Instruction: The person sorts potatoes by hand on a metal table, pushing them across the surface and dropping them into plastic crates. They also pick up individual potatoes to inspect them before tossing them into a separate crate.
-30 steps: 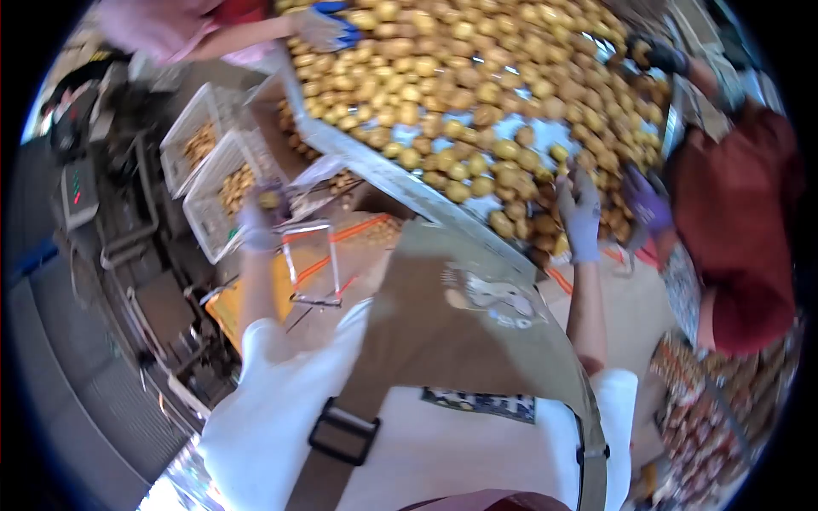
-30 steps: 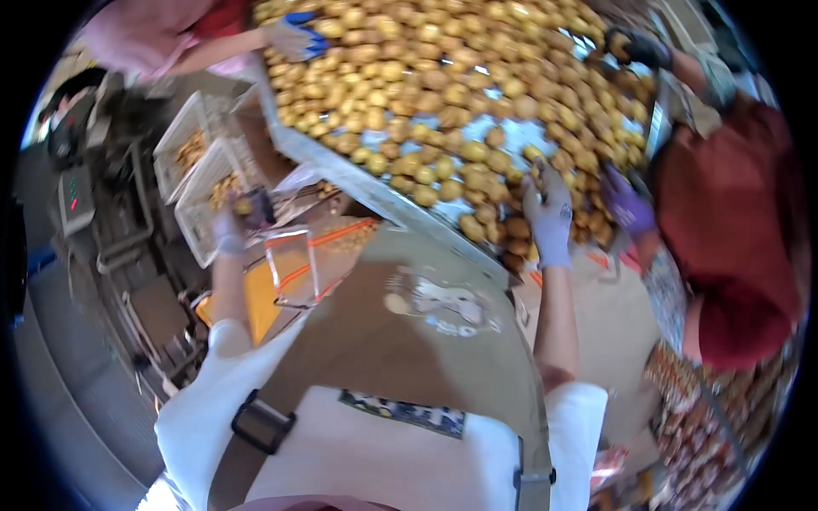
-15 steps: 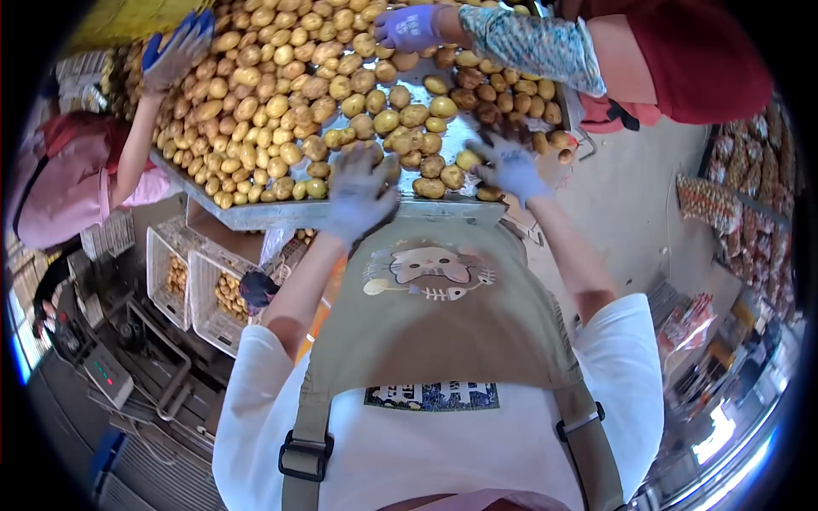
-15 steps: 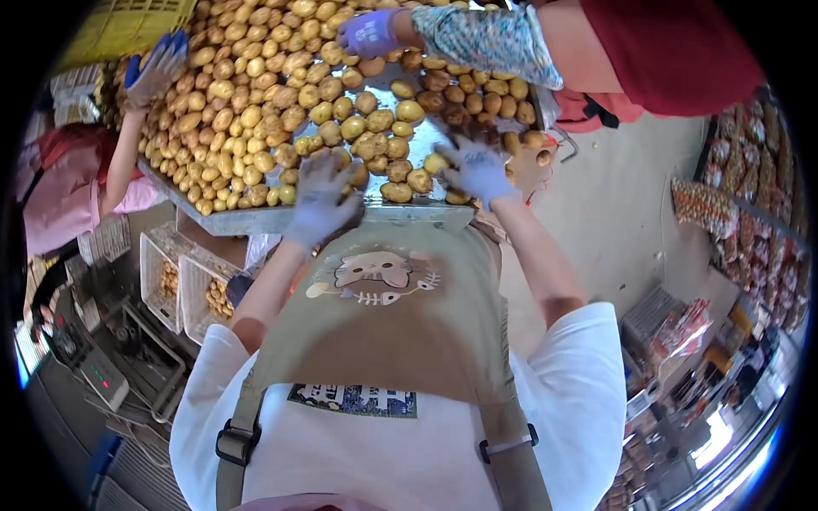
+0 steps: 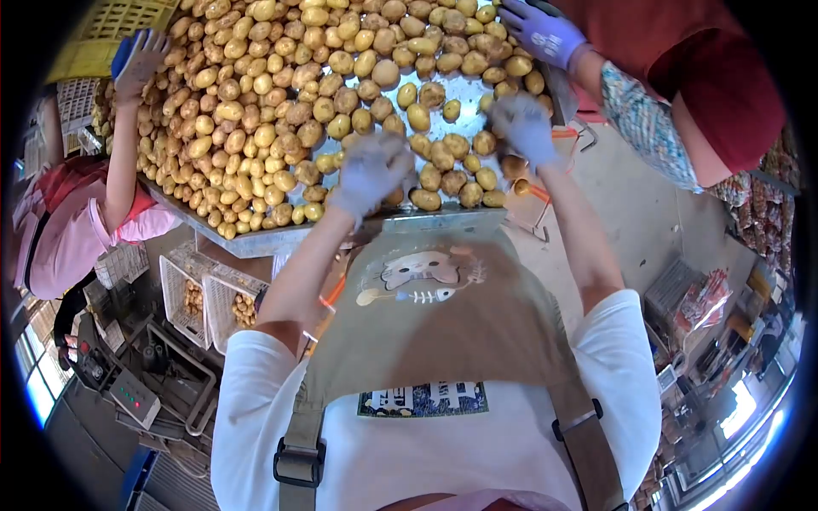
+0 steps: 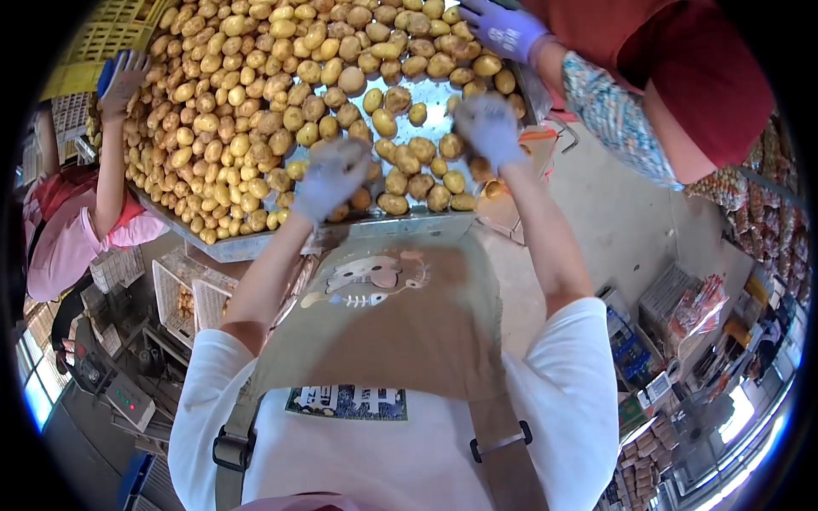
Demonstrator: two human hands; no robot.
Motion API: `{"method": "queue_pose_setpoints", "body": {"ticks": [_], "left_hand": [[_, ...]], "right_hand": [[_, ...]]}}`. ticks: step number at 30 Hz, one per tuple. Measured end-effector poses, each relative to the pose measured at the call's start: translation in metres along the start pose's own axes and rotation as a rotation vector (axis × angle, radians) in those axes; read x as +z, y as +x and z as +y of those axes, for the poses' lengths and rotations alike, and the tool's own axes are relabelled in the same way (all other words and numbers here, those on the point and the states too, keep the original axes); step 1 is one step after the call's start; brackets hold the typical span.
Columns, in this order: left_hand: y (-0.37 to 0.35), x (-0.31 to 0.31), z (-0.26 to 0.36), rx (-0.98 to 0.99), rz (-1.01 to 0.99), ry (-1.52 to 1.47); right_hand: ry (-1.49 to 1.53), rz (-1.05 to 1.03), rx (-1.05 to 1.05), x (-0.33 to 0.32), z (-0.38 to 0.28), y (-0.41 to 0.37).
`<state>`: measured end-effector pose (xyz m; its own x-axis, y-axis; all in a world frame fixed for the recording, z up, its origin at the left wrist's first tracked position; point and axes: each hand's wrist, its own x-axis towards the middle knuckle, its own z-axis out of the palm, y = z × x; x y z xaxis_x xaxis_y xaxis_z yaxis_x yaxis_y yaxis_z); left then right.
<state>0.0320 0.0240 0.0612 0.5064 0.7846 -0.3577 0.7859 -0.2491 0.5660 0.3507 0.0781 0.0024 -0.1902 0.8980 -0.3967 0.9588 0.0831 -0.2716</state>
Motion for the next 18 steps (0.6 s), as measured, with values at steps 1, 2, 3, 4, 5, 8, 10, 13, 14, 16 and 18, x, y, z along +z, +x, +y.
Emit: {"method": "queue_pose_setpoints", "body": {"ticks": [1,2,3,4,5,8,10,13,14,16,18], "left_hand": [[0.004,0.004,0.000,-0.104,0.132,0.147],[0.011,0.008,-0.002,-0.203,0.270,0.297],[0.021,0.011,-0.011,-0.252,0.182,0.335],[0.019,0.016,-0.012,-0.239,0.160,0.345],[0.018,0.020,-0.014,-0.221,0.140,0.356],[-0.007,0.031,-0.026,-0.115,0.096,0.402],[-0.031,0.037,-0.014,-0.068,-0.058,0.483],[-0.033,0.072,0.011,-0.009,-0.056,0.293],[-0.025,0.089,0.010,0.093,0.029,0.230],[-0.011,0.070,0.044,0.051,-0.134,0.094],[-0.006,0.065,0.051,0.124,-0.101,0.120]], "right_hand": [[0.069,0.219,0.034,-0.006,-0.004,0.012],[0.135,0.445,0.070,-0.012,-0.011,0.027],[0.167,0.335,0.165,0.002,-0.019,0.046],[0.007,0.189,0.086,0.008,-0.038,0.031],[-0.141,0.059,-0.013,0.012,-0.058,0.016],[-0.075,0.078,-0.455,0.039,-0.050,-0.041],[-0.024,0.005,-0.408,0.030,-0.026,-0.046],[0.158,0.049,-0.058,0.002,-0.026,-0.002],[0.125,0.218,-0.060,-0.015,-0.038,0.012],[-0.015,0.293,-0.009,-0.010,-0.050,0.045],[-0.131,0.151,0.086,-0.025,-0.069,0.054]]}}
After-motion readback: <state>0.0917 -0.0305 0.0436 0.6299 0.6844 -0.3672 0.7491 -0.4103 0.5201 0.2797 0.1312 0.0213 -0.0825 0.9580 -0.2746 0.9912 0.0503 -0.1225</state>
